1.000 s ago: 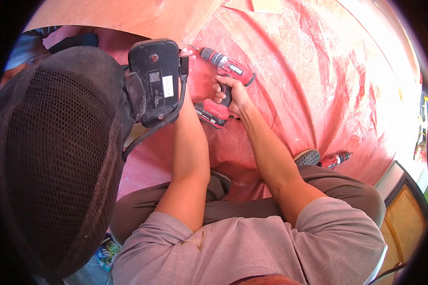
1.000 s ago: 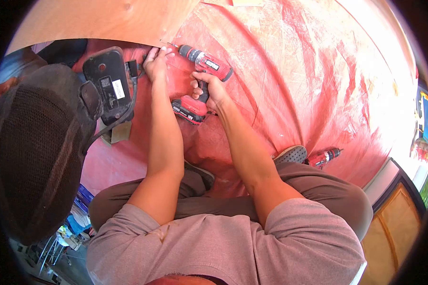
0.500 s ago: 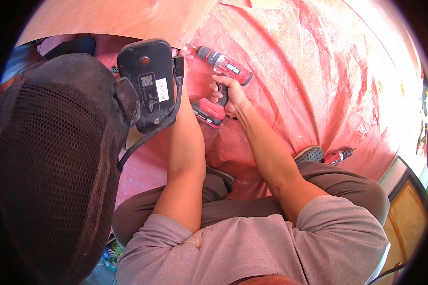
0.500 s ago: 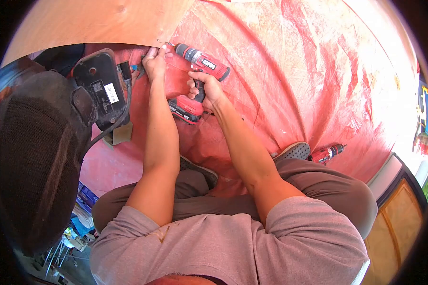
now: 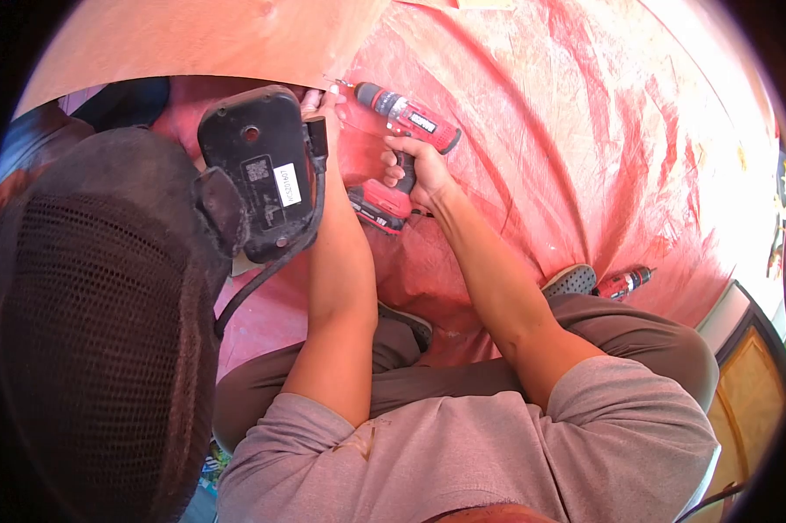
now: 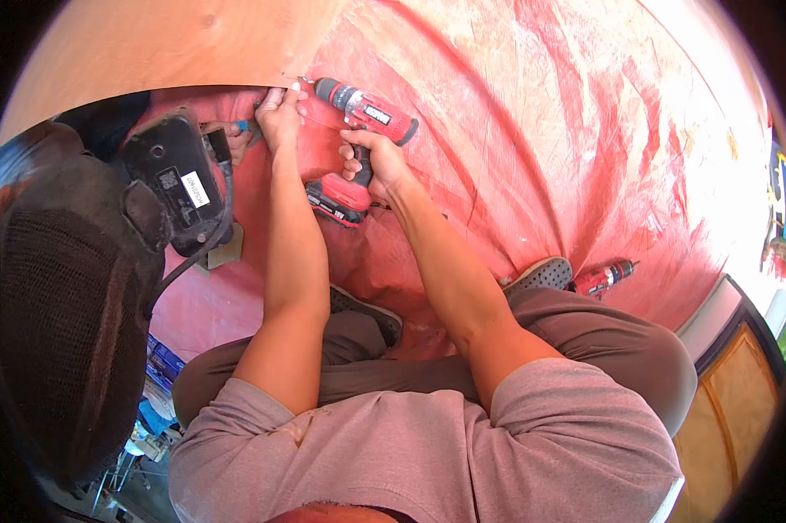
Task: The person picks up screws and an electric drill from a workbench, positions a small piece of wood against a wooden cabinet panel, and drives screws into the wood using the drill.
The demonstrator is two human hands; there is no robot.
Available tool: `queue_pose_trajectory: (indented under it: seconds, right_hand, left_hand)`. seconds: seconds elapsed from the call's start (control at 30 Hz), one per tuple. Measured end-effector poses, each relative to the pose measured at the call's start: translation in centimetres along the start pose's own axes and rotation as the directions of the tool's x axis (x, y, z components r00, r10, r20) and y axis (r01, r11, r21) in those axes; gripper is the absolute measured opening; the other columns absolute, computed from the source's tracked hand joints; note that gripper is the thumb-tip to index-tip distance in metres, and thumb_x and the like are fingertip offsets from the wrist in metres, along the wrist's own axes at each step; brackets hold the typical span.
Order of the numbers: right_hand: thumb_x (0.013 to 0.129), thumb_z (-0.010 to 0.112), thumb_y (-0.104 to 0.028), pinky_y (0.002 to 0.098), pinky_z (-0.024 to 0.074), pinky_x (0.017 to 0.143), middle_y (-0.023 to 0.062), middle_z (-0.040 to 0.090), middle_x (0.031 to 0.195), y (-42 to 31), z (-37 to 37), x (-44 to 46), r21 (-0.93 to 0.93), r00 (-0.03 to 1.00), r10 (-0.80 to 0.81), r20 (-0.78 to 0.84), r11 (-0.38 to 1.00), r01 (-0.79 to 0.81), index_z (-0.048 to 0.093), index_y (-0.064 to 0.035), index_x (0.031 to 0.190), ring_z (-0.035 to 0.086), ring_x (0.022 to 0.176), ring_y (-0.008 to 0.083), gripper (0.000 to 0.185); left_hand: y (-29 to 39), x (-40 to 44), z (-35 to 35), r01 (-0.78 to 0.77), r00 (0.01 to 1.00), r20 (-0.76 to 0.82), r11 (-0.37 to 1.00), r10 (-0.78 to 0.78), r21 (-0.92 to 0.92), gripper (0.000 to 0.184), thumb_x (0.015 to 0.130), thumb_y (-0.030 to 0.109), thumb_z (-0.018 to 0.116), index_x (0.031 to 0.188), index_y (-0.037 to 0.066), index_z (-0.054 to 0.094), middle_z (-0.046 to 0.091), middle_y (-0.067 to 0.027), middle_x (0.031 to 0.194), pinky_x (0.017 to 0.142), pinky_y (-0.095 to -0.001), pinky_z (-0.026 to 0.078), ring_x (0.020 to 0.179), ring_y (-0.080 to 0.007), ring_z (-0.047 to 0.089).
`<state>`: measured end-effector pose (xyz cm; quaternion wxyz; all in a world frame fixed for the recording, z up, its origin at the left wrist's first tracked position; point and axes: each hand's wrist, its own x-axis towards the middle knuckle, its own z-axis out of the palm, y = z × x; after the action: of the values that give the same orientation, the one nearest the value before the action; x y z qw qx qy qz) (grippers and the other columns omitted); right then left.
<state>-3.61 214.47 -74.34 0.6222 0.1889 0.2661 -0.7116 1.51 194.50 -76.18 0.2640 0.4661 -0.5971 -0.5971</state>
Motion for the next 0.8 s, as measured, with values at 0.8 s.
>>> queue_pose_trajectory:
  seconds: [0.8]
  right_hand:
    - [0.097,0.067,-0.017,0.0323,0.0438,0.053,0.0033,0.058,0.071,0.0,0.1,0.2,-0.029,1.0,-0.014,0.0,0.999,0.014,0.061,-0.009,0.095,0.049,0.052,0.0136,0.01]
  left_hand:
    - [-0.1,-0.7,0.2,0.021,1.0,-0.009,1.0,-0.021,-0.011,0.012,0.102,0.012,0.069,0.108,0.003,0.075,0.072,-0.0043,0.079,0.045,-0.0235,0.042,0.054,-0.0062,0.056]
